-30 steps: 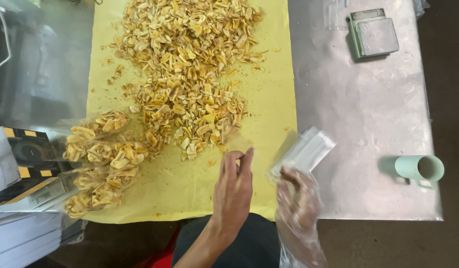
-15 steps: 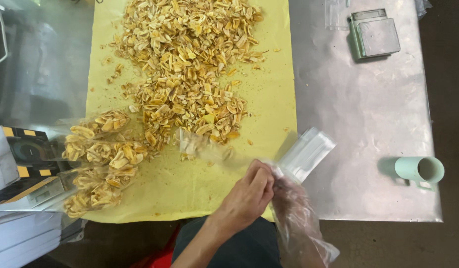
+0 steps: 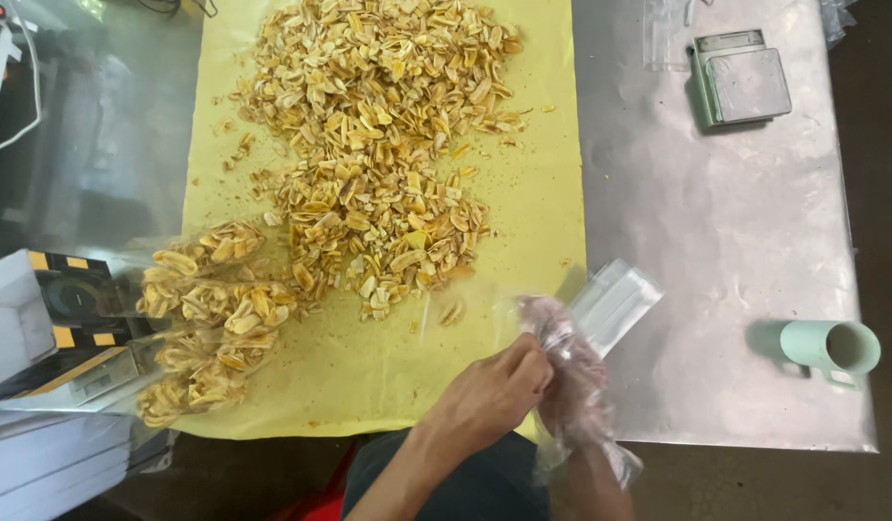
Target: The person scoops dried banana chips from a large pile on a yellow sheet and places them into small clear plastic bags. The person repeatedly fills and sets aside the bags on a stainless steel table.
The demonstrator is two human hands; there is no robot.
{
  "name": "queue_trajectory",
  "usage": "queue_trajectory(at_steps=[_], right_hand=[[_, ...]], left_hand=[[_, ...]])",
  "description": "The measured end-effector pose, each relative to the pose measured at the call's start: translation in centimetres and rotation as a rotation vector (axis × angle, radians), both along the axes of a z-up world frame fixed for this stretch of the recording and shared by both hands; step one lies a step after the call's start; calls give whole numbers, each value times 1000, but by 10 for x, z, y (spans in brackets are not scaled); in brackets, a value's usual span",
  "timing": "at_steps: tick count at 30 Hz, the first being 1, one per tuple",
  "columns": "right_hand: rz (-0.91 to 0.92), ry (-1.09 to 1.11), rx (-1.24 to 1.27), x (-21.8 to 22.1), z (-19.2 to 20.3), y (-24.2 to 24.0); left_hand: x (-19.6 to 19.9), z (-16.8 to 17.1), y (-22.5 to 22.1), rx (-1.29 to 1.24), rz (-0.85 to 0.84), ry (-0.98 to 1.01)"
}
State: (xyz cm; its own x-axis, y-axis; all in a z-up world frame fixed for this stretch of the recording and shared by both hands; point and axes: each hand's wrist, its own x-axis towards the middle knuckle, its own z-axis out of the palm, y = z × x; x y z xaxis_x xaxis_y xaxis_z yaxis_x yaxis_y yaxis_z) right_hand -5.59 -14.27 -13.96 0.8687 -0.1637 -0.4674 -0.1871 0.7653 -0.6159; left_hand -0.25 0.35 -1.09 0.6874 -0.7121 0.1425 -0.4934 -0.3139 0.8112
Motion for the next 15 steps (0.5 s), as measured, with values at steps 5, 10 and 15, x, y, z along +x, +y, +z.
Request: queue_trajectory(at_steps=[5,10,15], right_hand=[[238,-571,-1091,11,13,1],[-59,15,-55,27,23,-12],[54,-334,-22,14,-26,-17]], left_hand=[[-13,-7,-16,85,85,-459],[-16,-16,-11,109,41,-358],[-26,-30,-9,98,8,-353]])
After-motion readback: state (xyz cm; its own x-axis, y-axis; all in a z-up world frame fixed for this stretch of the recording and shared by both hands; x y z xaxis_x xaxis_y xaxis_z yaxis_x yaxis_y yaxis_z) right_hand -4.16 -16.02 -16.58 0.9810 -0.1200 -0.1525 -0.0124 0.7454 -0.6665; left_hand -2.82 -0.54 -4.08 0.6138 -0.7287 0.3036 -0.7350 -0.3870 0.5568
